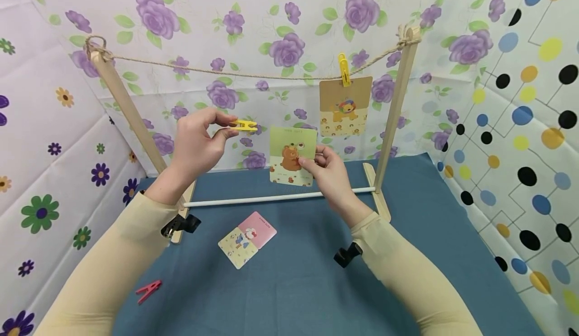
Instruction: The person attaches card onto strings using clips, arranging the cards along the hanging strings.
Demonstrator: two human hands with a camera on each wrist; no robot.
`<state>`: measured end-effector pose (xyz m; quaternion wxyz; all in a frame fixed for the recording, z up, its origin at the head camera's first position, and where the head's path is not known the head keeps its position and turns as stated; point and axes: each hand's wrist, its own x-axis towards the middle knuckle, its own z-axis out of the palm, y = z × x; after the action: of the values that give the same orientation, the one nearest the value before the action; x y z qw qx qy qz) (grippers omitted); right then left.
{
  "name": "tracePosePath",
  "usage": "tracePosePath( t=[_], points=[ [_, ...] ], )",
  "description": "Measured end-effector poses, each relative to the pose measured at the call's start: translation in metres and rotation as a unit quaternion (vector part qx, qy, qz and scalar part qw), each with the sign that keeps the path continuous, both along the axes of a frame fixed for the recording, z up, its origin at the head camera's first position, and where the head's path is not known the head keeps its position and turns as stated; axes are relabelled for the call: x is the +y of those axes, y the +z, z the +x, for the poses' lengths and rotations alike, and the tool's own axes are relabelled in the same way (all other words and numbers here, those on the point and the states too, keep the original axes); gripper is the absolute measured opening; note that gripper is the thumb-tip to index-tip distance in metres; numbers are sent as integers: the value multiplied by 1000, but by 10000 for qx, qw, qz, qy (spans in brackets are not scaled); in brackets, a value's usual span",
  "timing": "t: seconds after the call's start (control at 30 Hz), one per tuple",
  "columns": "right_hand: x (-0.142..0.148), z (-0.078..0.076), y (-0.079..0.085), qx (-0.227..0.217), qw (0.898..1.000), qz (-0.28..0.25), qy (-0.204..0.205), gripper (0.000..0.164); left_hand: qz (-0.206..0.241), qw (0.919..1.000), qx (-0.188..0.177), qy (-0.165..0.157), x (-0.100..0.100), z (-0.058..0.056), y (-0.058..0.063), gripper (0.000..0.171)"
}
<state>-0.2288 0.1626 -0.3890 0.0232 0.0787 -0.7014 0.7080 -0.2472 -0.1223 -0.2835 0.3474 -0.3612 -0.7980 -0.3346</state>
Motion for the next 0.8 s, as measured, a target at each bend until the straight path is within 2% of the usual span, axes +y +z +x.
tracePosePath(
  t=[0.47, 0.8],
  points=[
    [-10, -2, 8, -16, 9996, -224, 177, 38, -30, 9993, 373, -24, 12, -5, 24, 9],
    [-14, -1, 10, -96, 9992, -315, 215, 38, -176, 9990, 407, -66, 13, -4, 35, 7]
  ],
)
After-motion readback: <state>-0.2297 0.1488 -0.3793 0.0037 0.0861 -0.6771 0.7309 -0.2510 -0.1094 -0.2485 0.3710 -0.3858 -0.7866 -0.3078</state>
